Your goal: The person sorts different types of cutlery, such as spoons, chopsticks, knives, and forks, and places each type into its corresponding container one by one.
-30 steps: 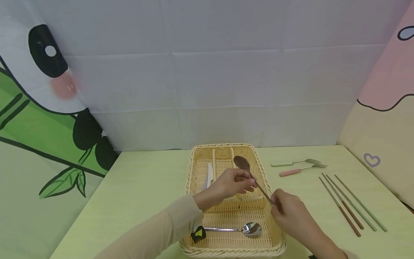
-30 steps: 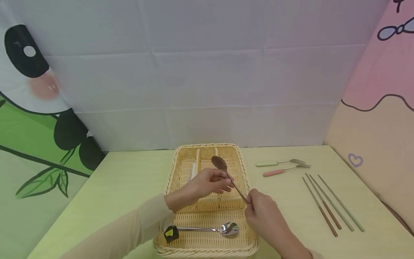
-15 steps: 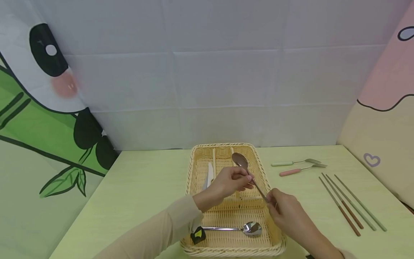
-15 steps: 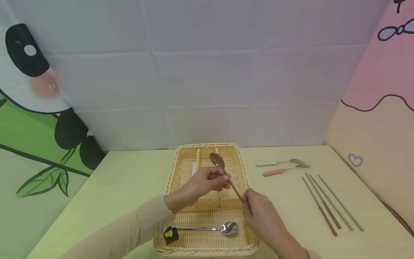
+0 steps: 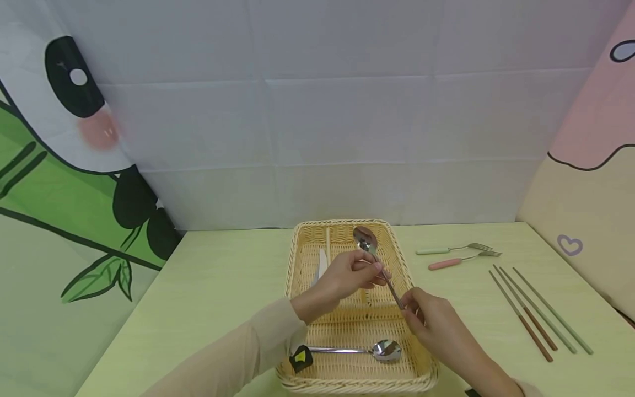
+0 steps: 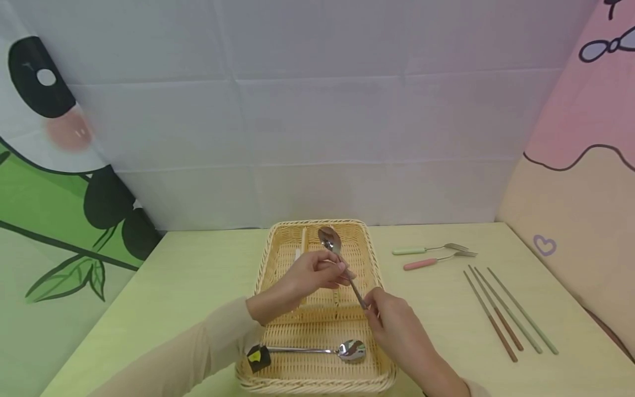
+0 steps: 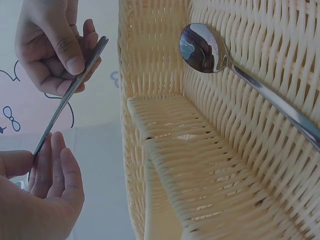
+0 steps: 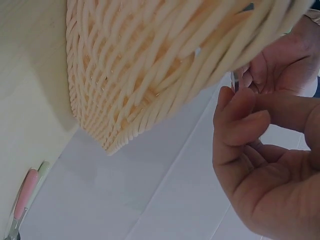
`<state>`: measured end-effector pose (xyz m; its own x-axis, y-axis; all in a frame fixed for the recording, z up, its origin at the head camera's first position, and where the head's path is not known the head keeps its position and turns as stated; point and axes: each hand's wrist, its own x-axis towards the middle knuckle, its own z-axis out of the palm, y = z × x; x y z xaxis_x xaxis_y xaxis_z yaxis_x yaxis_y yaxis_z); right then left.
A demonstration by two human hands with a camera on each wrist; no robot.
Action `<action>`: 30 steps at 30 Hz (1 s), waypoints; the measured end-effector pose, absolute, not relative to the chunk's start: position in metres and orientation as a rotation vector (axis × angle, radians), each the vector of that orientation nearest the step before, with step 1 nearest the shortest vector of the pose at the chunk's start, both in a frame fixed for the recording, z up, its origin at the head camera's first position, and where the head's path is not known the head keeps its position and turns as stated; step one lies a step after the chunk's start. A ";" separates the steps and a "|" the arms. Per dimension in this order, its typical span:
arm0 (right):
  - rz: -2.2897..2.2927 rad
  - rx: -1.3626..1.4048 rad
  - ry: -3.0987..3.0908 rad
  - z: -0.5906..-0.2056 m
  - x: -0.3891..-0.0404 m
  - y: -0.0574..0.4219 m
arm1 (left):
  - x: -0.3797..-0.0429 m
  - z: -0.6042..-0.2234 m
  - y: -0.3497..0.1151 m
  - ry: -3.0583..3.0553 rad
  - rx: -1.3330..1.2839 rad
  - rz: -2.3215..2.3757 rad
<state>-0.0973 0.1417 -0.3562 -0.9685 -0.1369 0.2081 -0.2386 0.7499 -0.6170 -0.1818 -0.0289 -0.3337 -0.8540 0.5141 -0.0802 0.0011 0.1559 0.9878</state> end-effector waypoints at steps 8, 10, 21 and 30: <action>0.973 0.310 -2.777 -0.356 -0.096 0.149 | -0.185 -0.328 -0.036 2.133 0.537 1.712; 0.971 0.309 -2.772 -0.356 -0.096 0.152 | -0.186 -0.328 -0.038 2.154 0.553 1.704; 0.897 0.248 -2.746 -0.362 -0.098 0.181 | -0.188 -0.327 -0.048 2.345 0.671 1.564; 0.839 0.183 -2.753 -0.372 -0.101 0.208 | -0.186 -0.336 -0.052 2.503 0.877 1.235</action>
